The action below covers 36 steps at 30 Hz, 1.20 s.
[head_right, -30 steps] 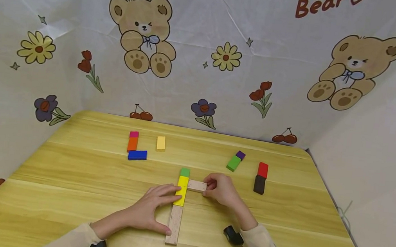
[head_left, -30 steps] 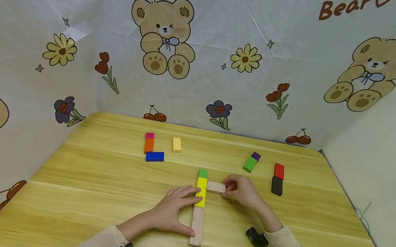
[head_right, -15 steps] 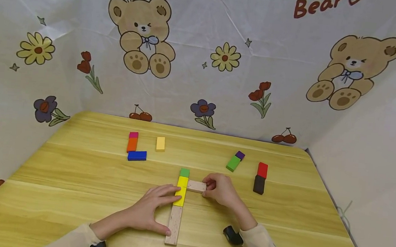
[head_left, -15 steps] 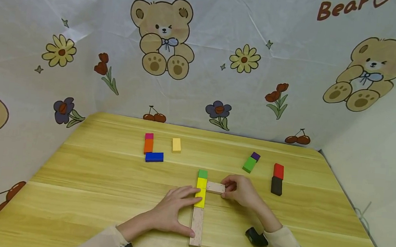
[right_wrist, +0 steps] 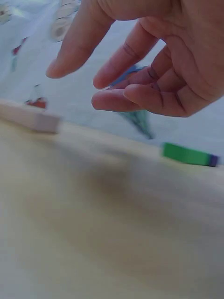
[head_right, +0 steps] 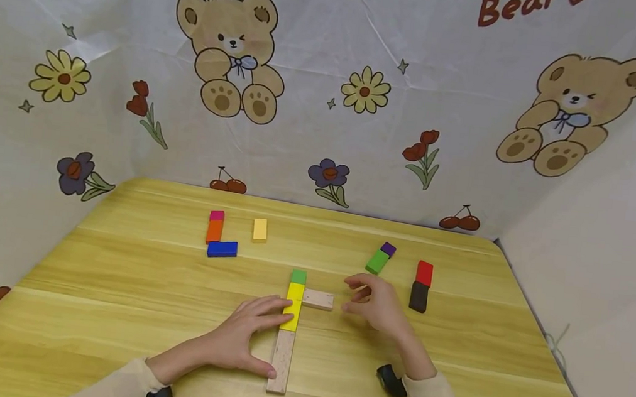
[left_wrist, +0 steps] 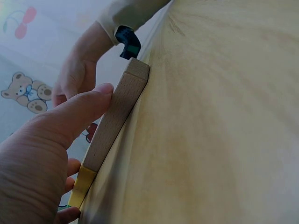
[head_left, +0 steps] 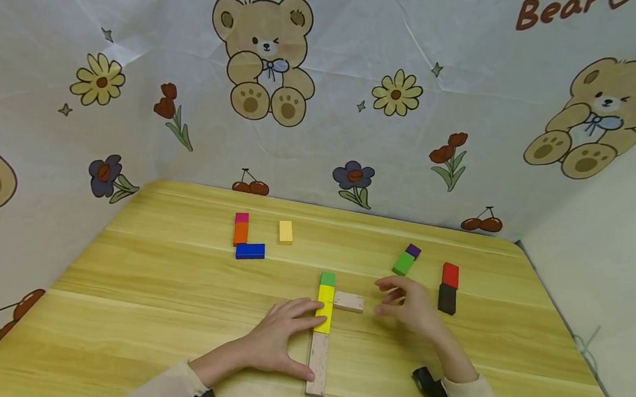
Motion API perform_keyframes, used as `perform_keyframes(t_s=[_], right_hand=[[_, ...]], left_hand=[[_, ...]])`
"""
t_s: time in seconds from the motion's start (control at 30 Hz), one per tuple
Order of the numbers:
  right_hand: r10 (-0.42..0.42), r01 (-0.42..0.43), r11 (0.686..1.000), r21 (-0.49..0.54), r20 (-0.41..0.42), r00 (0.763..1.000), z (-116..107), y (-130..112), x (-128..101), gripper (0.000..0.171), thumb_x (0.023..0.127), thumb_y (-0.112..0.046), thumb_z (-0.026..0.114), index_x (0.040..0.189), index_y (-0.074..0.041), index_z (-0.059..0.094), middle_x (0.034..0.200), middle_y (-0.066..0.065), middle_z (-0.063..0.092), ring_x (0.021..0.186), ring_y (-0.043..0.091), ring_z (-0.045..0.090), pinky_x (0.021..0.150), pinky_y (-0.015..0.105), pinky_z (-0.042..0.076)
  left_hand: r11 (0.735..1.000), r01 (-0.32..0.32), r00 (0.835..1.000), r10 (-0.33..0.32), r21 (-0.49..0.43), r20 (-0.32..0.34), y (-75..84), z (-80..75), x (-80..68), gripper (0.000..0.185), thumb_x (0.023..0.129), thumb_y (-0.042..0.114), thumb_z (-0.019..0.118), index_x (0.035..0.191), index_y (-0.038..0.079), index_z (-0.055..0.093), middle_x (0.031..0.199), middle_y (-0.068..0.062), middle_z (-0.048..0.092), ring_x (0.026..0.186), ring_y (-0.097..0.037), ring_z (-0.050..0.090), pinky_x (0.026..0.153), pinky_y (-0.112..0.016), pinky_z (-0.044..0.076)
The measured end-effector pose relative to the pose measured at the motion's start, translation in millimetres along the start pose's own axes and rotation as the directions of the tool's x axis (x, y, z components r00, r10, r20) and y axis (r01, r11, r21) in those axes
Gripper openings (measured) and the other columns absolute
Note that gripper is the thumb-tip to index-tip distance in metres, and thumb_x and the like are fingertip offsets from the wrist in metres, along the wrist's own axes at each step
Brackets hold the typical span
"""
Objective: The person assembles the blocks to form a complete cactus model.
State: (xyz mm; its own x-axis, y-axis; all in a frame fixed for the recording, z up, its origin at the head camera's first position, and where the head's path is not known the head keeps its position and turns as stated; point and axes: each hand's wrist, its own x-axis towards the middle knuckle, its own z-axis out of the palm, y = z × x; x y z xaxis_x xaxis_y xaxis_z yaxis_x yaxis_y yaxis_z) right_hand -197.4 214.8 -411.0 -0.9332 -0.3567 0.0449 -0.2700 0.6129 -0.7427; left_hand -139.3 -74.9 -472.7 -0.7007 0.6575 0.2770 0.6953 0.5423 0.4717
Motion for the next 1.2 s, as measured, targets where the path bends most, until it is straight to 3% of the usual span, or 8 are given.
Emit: perform_keyframes(t_s=[0.2, 0.37, 0.6, 0.77, 0.93, 1.2], right_hand=[[-0.080, 0.075, 0.996, -0.039, -0.138, 0.987, -43, 26, -11, 0.051, 0.071, -0.020, 0.075, 0.116, -0.008, 0.056, 0.112, 0.012, 0.056, 0.086, 0.026, 0.059, 0.063, 0.025, 0.048], [-0.018, 0.013, 1.000, -0.024, -0.200, 0.980, -73, 47, -24, 0.056, 0.074, -0.021, 0.072, 0.124, -0.010, 0.050, 0.118, 0.008, 0.050, 0.088, 0.020, 0.057, 0.061, 0.022, 0.048], [0.130, -0.133, 0.991, -0.003, -0.173, 0.976, -92, 65, -36, 0.064, 0.077, -0.027, 0.068, 0.132, -0.007, 0.041, 0.127, 0.017, 0.042, 0.094, 0.011, 0.054, 0.066, 0.022, 0.048], [0.224, -0.226, 0.974, 0.003, -0.145, 0.964, -97, 76, -38, 0.069, 0.076, -0.030, 0.069, 0.133, -0.004, 0.038, 0.131, 0.020, 0.040, 0.100, 0.020, 0.052, 0.069, 0.021, 0.046], [0.264, -0.267, 0.964, -0.007, -0.117, 0.957, -97, 85, -38, 0.071, 0.075, -0.031, 0.070, 0.131, -0.001, 0.040, 0.130, 0.022, 0.041, 0.106, 0.030, 0.051, 0.071, 0.017, 0.045], [0.287, -0.287, 0.958, 0.015, -0.074, 0.955, -96, 91, -36, 0.067, 0.075, -0.025, 0.071, 0.126, 0.007, 0.042, 0.124, 0.027, 0.046, 0.097, 0.016, 0.056, 0.071, 0.014, 0.044]], left_hand=[[1.000, 0.008, 1.000, -0.008, 0.003, 0.004, 1.0, -1.0, 0.6, 0.087, 0.063, 0.071, 0.058, 0.133, 0.022, 0.042, 0.143, 0.003, 0.028, 0.131, -0.025, 0.023, 0.097, -0.050, 0.025], [1.000, 0.013, 1.000, -0.013, -0.001, 0.009, 1.2, -1.4, 0.6, 0.087, 0.063, 0.071, 0.058, 0.133, 0.022, 0.042, 0.143, 0.003, 0.028, 0.131, -0.025, 0.023, 0.097, -0.050, 0.024], [1.000, 0.013, 1.000, -0.013, 0.002, 0.009, 1.1, -1.2, 0.6, 0.088, 0.063, 0.071, 0.058, 0.133, 0.022, 0.042, 0.143, 0.003, 0.028, 0.131, -0.025, 0.023, 0.097, -0.049, 0.025], [1.000, 0.014, 1.000, -0.014, 0.000, 0.010, 1.5, -2.0, 0.7, 0.087, 0.063, 0.071, 0.059, 0.133, 0.022, 0.042, 0.143, 0.003, 0.028, 0.131, -0.025, 0.023, 0.097, -0.049, 0.025], [1.000, 0.013, 1.000, -0.013, -0.006, 0.011, 2.0, -2.3, 0.7, 0.087, 0.063, 0.069, 0.060, 0.133, 0.021, 0.042, 0.143, 0.002, 0.029, 0.131, -0.025, 0.023, 0.097, -0.050, 0.025], [1.000, 0.016, 1.000, -0.016, 0.004, 0.011, 1.7, -2.3, 0.7, 0.088, 0.062, 0.071, 0.058, 0.133, 0.022, 0.042, 0.143, 0.003, 0.029, 0.132, -0.025, 0.023, 0.097, -0.049, 0.025]])
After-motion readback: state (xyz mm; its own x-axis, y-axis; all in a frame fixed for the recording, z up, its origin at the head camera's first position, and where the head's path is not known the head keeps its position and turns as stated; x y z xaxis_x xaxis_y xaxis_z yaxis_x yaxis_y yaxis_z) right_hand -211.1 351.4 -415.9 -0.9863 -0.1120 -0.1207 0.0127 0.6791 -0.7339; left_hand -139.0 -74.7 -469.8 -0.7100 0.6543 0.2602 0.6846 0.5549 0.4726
